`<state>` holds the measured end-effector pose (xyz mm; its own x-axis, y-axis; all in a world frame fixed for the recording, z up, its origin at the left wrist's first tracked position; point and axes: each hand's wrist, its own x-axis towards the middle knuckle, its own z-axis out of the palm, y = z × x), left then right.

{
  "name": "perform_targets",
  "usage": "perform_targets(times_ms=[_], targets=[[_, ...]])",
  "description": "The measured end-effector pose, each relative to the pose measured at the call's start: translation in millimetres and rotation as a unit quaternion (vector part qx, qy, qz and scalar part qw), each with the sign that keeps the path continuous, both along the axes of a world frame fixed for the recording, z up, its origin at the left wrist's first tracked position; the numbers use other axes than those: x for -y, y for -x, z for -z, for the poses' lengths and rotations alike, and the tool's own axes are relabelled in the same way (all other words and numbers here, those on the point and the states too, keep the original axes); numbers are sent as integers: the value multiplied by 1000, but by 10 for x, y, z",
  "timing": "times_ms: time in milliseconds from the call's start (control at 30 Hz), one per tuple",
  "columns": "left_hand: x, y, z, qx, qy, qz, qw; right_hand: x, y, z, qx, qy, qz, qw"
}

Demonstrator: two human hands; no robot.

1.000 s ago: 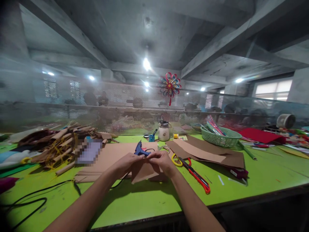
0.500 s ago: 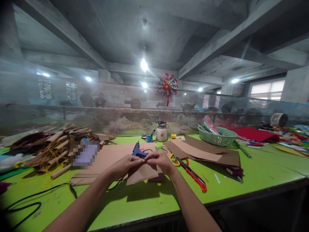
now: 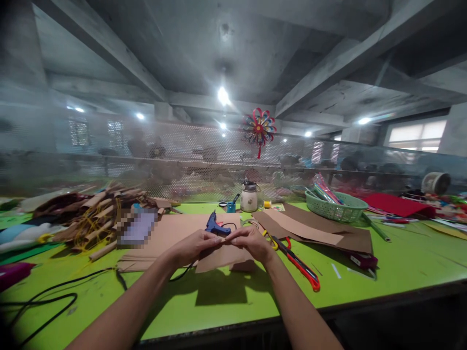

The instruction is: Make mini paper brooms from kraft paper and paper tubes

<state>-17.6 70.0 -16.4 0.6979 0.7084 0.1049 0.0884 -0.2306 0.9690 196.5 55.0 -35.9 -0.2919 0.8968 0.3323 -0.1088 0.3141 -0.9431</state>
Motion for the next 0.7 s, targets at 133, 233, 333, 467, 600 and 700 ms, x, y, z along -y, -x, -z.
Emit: perform_targets(times_ms=[133, 233, 333, 467, 600, 700], targets=[[-17, -6, 15, 2, 11, 41, 999, -7, -1, 1, -12, 4, -3, 1000], [-29, -7, 28, 6, 14, 48, 999, -6, -5, 1, -18, 1, -9, 1000], [-41, -3, 39, 2, 15, 52, 999, -8, -19, 7, -23, -3, -15, 1000], [-50, -2, 47, -8, 16, 52, 998, -24, -42, 21, -22, 0, -25, 999], [-53, -16, 54, -15, 15, 46, 999, -36, -39, 23, -19, -3, -23, 1000], [-63, -31, 71, -28, 15, 32, 999, -33, -22, 24, -8, -7, -18, 1000]])
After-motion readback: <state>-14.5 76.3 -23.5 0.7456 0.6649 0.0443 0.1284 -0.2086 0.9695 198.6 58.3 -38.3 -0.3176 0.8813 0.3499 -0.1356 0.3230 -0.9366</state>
